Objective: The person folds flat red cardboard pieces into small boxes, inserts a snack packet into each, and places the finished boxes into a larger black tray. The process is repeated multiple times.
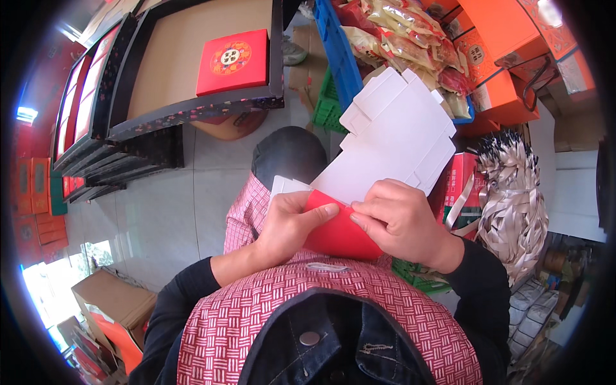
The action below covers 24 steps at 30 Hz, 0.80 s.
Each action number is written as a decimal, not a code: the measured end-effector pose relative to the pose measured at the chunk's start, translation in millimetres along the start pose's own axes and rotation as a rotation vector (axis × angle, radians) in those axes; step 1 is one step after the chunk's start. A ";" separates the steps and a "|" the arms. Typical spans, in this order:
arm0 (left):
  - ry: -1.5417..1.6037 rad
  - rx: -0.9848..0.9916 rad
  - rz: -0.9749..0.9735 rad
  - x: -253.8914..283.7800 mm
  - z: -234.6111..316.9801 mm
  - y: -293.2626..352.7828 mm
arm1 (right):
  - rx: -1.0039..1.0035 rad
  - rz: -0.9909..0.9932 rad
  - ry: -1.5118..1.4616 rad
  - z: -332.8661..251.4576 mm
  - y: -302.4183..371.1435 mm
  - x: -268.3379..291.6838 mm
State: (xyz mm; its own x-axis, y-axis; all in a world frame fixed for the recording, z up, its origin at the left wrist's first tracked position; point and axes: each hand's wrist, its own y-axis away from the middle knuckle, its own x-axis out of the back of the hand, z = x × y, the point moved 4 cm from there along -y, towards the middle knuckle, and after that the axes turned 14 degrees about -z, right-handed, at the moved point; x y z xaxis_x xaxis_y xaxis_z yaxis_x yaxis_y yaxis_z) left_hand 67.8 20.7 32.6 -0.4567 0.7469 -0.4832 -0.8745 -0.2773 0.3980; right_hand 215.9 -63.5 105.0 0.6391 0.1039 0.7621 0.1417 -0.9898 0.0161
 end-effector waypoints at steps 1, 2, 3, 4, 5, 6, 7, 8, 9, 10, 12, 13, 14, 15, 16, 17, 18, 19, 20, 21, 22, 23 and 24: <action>-0.002 0.036 0.011 1.2 -0.9 -1.0 | -0.002 -0.008 0.008 0.6 0.4 -1.9; -0.006 0.068 0.020 1.9 -1.6 -2.0 | -0.003 -0.014 0.021 2.1 0.6 -3.8; 0.013 0.060 0.017 2.0 -1.8 -2.3 | -0.004 -0.019 0.033 2.8 0.6 -4.7; 0.031 0.051 0.015 2.0 -2.1 -2.4 | -0.037 -0.010 -0.003 3.9 0.8 -3.8; 0.051 0.045 0.014 2.0 -2.5 -2.1 | -0.069 -0.002 -0.042 4.7 1.0 -3.3; 0.043 0.049 0.026 2.1 -2.5 -1.5 | -0.101 0.005 -0.081 5.8 1.4 -3.0; 0.035 0.053 0.038 2.0 -2.1 -0.6 | -0.100 0.020 -0.115 5.9 2.9 -3.9; 0.026 0.055 0.047 2.3 -1.2 -0.6 | -0.100 0.038 -0.147 6.2 4.9 -5.3; 0.028 0.037 0.038 2.2 -0.6 -1.1 | -0.099 0.055 -0.178 7.3 5.8 -5.9; 0.029 0.020 0.030 2.3 -0.3 -1.6 | -0.083 0.058 -0.168 8.3 5.0 -5.9; 0.001 0.006 0.024 1.7 -0.4 -0.5 | -0.050 0.060 -0.159 10.6 4.9 -7.7; -0.030 0.007 0.022 0.9 1.2 0.6 | -0.043 0.052 -0.168 9.9 5.3 -7.3; -0.060 0.006 0.020 0.7 2.1 1.2 | -0.036 0.045 -0.176 8.3 5.2 -6.0; -0.052 -0.011 0.013 0.8 1.8 0.9 | -0.029 0.037 -0.184 6.8 5.2 -5.1; -0.044 -0.027 0.007 1.2 1.1 0.5 | -0.025 0.038 -0.192 6.0 5.2 -4.7; -0.037 -0.047 -0.003 0.9 1.6 -0.7 | -0.022 0.041 -0.197 5.5 5.0 -3.5; -0.064 -0.045 -0.003 0.8 2.2 -1.0 | -0.018 0.044 -0.202 5.4 5.0 -2.5; -0.091 -0.044 -0.003 0.8 2.9 -0.7 | -0.013 0.050 -0.196 6.0 5.1 -1.3; -0.117 -0.038 -0.004 0.8 2.8 0.5 | -0.010 0.055 -0.192 6.9 5.7 -1.5; -0.102 -0.036 -0.005 0.2 2.8 1.2 | -0.008 0.060 -0.189 7.9 6.0 -2.2; -0.088 -0.034 -0.005 -0.8 2.9 1.7 | -0.010 0.064 -0.197 12.1 6.2 -6.6; -0.075 -0.037 -0.005 -0.9 3.7 0.9 | -0.019 0.055 -0.209 10.7 6.0 -6.5; -0.073 -0.062 -0.017 -1.2 4.6 0.5 | -0.027 0.046 -0.222 7.5 6.3 -6.2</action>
State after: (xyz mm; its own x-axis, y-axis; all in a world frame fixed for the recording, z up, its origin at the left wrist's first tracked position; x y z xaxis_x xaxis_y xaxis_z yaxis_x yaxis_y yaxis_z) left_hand 68.7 22.4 37.0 -0.4306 0.7931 -0.4307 -0.8915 -0.2994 0.3401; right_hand 218.5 -69.6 95.5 0.7953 0.0745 0.6017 0.0900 -0.9959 0.0044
